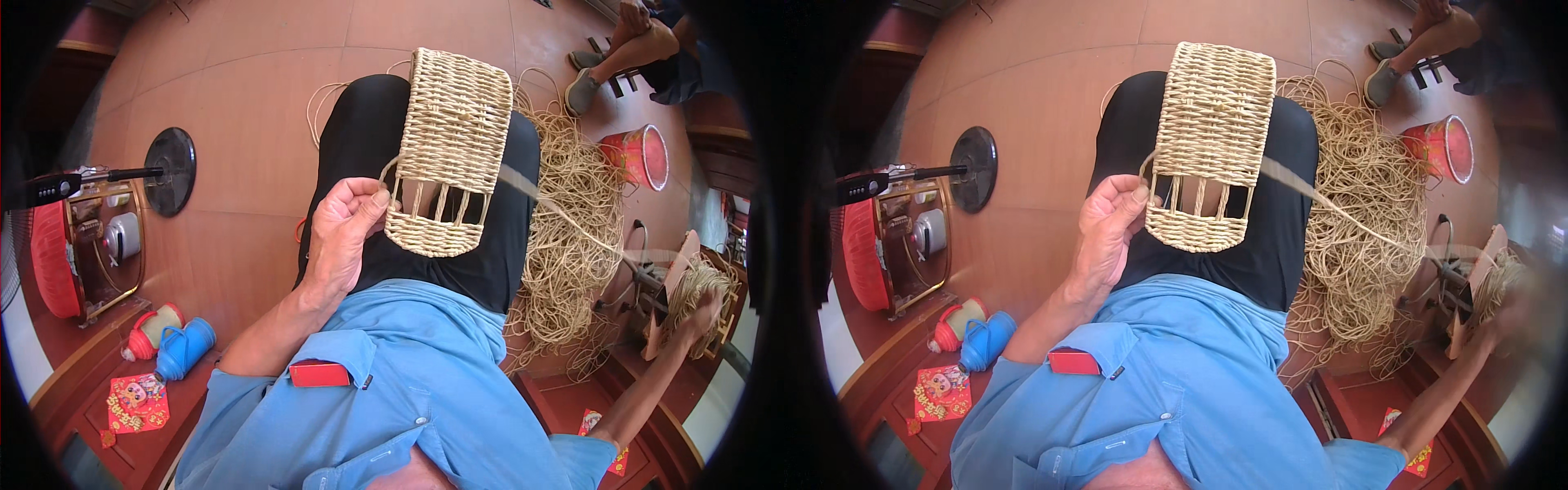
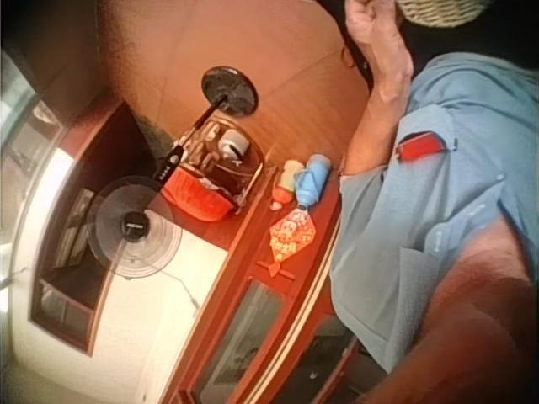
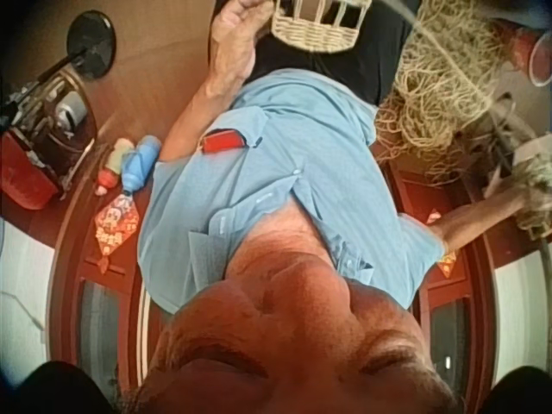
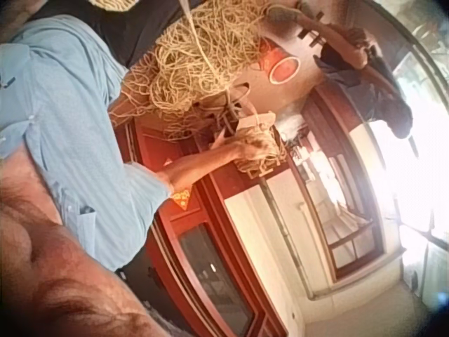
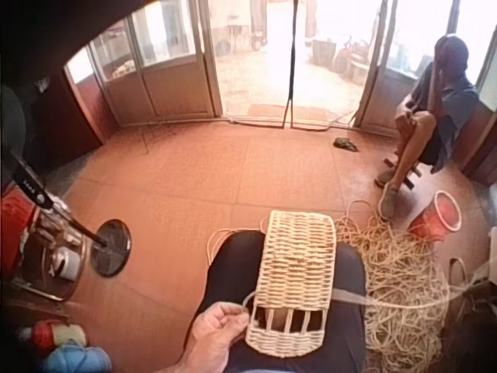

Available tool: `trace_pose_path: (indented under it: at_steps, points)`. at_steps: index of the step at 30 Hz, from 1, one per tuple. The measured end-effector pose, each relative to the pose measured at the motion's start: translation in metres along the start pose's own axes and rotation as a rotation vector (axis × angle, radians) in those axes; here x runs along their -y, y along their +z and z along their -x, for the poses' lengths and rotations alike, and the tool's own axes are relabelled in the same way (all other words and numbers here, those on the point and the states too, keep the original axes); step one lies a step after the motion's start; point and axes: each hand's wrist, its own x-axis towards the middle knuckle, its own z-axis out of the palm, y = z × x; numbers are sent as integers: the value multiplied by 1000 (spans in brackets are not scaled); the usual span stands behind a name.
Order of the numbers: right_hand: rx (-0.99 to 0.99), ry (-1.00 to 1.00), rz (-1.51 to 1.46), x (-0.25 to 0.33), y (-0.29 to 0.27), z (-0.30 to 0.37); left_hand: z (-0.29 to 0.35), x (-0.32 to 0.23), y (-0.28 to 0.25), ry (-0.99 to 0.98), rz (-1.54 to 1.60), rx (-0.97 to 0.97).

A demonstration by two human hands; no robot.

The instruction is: Weave a basket or container using dried grass or straw fibers.

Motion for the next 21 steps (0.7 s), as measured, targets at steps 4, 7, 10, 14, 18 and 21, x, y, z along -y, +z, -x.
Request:
trace_pose_path:
  at_steps: [4, 7, 10, 14, 18, 21]
  points:
    - [369, -493, -4, 163, 80, 152, -1, 5, 0, 59, -52, 13]
    - [674, -651, -266, 252, 128, 264, 1, 11, 1, 92, -82, 11]
    - [928, -657, -404, 303, 149, 330, 5, 14, 2, 115, -140, 8]
    - [1108, -673, -469, 335, 167, 374, 8, 16, 5, 128, -244, 1]
    - [1106, -802, -426, 348, 188, 403, 10, 16, 8, 147, -198, 16]
    - [1125, -859, -352, 351, 193, 406, 9, 14, 9, 108, -117, 63]
